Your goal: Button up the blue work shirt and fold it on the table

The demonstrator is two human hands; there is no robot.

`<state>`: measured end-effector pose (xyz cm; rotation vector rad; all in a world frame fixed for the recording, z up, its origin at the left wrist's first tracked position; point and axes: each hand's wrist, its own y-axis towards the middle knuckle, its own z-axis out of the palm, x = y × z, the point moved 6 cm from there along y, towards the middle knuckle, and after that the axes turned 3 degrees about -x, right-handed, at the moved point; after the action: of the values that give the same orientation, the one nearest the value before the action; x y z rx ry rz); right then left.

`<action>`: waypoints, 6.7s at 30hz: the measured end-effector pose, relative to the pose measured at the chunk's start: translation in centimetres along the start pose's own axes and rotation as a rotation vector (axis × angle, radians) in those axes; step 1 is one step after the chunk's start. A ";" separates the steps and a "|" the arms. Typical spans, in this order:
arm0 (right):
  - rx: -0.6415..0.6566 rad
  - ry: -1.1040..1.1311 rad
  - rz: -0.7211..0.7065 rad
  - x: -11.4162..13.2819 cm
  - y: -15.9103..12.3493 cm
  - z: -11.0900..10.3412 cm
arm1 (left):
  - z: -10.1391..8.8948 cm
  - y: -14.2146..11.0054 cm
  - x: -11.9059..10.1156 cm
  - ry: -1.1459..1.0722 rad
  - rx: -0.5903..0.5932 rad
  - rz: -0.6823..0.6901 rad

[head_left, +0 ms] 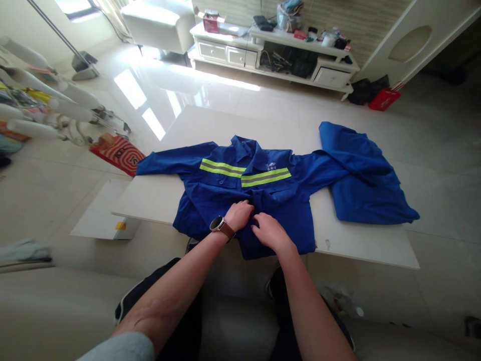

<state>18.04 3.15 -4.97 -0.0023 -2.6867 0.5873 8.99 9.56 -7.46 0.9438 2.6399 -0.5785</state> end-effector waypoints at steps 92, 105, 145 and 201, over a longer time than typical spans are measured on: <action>-0.477 1.008 0.281 -2.4 -0.1 -2.7 | -4.4 -2.0 -0.3 -0.741 -0.017 0.102; -0.290 0.820 0.215 -3.0 0.4 -1.2 | -4.2 -2.1 -0.3 -0.711 -0.006 0.091; -0.541 0.719 0.140 -2.8 -0.3 -3.9 | -3.0 -1.2 0.1 -0.927 0.007 0.084; -0.384 0.605 0.157 -2.6 -0.6 -3.6 | -2.2 -0.7 0.9 -1.277 -0.094 -0.261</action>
<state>21.85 3.88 -2.70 -0.4277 -2.1676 0.0750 7.57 10.55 -5.68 0.0529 1.5739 -0.7512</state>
